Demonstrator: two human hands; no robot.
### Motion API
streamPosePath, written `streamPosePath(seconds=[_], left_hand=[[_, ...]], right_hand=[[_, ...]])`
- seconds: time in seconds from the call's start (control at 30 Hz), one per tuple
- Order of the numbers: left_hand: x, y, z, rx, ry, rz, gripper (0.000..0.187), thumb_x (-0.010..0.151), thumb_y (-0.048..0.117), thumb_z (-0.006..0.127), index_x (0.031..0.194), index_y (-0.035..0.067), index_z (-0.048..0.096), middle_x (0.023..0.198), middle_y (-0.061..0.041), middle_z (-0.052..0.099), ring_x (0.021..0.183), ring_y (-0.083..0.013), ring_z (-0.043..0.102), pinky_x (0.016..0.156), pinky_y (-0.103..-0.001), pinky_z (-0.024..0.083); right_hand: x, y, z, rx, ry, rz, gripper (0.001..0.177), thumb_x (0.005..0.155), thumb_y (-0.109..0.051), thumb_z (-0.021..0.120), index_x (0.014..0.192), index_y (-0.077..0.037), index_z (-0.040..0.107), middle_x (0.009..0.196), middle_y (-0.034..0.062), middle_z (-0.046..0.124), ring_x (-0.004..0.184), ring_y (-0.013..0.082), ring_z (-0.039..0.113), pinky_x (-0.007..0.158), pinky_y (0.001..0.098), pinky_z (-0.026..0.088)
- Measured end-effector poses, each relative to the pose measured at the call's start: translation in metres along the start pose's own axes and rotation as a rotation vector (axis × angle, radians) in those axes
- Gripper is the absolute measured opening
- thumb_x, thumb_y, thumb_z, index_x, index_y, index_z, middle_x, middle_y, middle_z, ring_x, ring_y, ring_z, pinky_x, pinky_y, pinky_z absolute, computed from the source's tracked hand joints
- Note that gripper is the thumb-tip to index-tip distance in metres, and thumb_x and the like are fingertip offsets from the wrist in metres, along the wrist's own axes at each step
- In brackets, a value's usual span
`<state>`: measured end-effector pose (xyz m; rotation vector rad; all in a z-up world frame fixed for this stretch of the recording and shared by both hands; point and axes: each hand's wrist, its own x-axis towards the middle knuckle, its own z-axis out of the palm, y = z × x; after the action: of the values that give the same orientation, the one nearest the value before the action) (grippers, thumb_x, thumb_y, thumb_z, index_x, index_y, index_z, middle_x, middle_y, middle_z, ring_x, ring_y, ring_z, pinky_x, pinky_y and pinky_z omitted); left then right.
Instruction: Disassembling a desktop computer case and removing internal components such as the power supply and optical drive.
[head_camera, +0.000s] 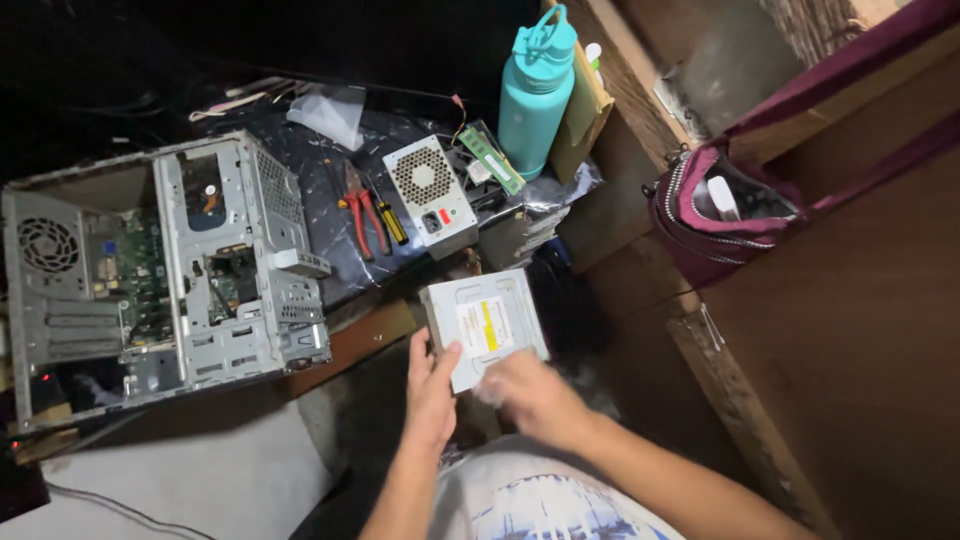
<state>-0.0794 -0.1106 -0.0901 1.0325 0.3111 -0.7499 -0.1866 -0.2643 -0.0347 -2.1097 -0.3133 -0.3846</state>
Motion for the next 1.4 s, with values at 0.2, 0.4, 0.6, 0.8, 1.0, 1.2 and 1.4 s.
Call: streamPosePath(seconds=[0.2, 0.4, 0.6, 0.8, 1.0, 1.2, 1.4], left_hand=[[-0.027, 0.029, 0.032, 1.004, 0.025, 0.516, 0.058, 0.078, 0.015, 0.076, 0.132, 0.009, 0.054, 0.111, -0.016, 0.074, 0.103, -0.0300, 0.075, 0.087, -0.043, 0.058], [-0.039, 0.027, 0.051, 1.388, 0.099, 0.333, 0.062, 0.074, 0.014, 0.077, 0.132, 0.016, 0.055, 0.103, -0.020, 0.074, 0.098, -0.0457, 0.067, 0.081, -0.054, 0.054], [-0.024, 0.001, 0.030, 1.383, 0.066, 0.555, 0.066, 0.083, 0.007, 0.067, 0.143, 0.009, 0.039, 0.118, -0.016, 0.075, 0.100, -0.0449, 0.069, 0.085, -0.054, 0.055], [-0.032, 0.015, 0.044, 1.403, -0.040, 0.529, 0.068, 0.082, 0.014, 0.075, 0.139, 0.006, 0.038, 0.121, -0.014, 0.073, 0.094, -0.0433, 0.070, 0.080, -0.052, 0.055], [-0.033, 0.017, 0.043, 1.441, -0.166, 0.815, 0.067, 0.081, 0.011, 0.075, 0.139, 0.002, 0.043, 0.119, -0.018, 0.073, 0.099, -0.0421, 0.070, 0.083, -0.047, 0.056], [-0.032, 0.018, 0.047, 1.784, -0.409, 1.083, 0.054, 0.085, 0.009, 0.068, 0.134, -0.002, 0.047, 0.120, -0.018, 0.069, 0.118, -0.0350, 0.066, 0.102, -0.045, 0.050], [-0.033, 0.030, 0.043, 1.896, -0.736, 1.085, 0.059, 0.089, 0.013, 0.069, 0.142, 0.001, 0.046, 0.136, -0.018, 0.062, 0.130, -0.0341, 0.059, 0.116, -0.048, 0.039]], right_hand=[[0.037, 0.022, -0.026, -0.020, 0.410, 0.409, 0.031, 0.081, 0.006, 0.063, 0.110, -0.004, 0.062, 0.104, 0.0145, 0.065, 0.094, 0.0336, 0.068, 0.081, 0.0396, 0.056], [0.054, 0.013, -0.025, -0.256, 0.107, -0.034, 0.031, 0.069, -0.006, 0.074, 0.099, -0.013, 0.066, 0.097, 0.0078, 0.064, 0.092, 0.0338, 0.060, 0.078, 0.0462, 0.043], [0.035, 0.020, -0.008, -0.355, 0.132, 0.053, 0.034, 0.070, -0.004, 0.071, 0.103, -0.009, 0.065, 0.098, 0.0104, 0.061, 0.094, 0.0327, 0.056, 0.081, 0.0462, 0.042], [0.007, 0.096, -0.048, -0.524, 0.429, 0.428, 0.027, 0.078, 0.000, 0.067, 0.103, -0.009, 0.069, 0.101, 0.0141, 0.066, 0.096, 0.0378, 0.062, 0.084, 0.0457, 0.047], [-0.038, 0.124, -0.036, 0.247, 0.514, 0.706, 0.019, 0.096, -0.006, 0.059, 0.112, -0.005, 0.068, 0.100, 0.0057, 0.066, 0.085, 0.0198, 0.063, 0.075, 0.0342, 0.053], [-0.033, 0.100, -0.014, 1.159, 0.522, 1.208, 0.027, 0.100, -0.030, 0.059, 0.112, -0.006, 0.063, 0.102, 0.0057, 0.067, 0.092, 0.0154, 0.068, 0.078, 0.0391, 0.059], [-0.041, 0.104, -0.018, 1.152, 0.313, 1.217, 0.037, 0.091, -0.015, 0.068, 0.126, -0.004, 0.062, 0.112, 0.0089, 0.071, 0.102, 0.0186, 0.069, 0.088, 0.0376, 0.056]])
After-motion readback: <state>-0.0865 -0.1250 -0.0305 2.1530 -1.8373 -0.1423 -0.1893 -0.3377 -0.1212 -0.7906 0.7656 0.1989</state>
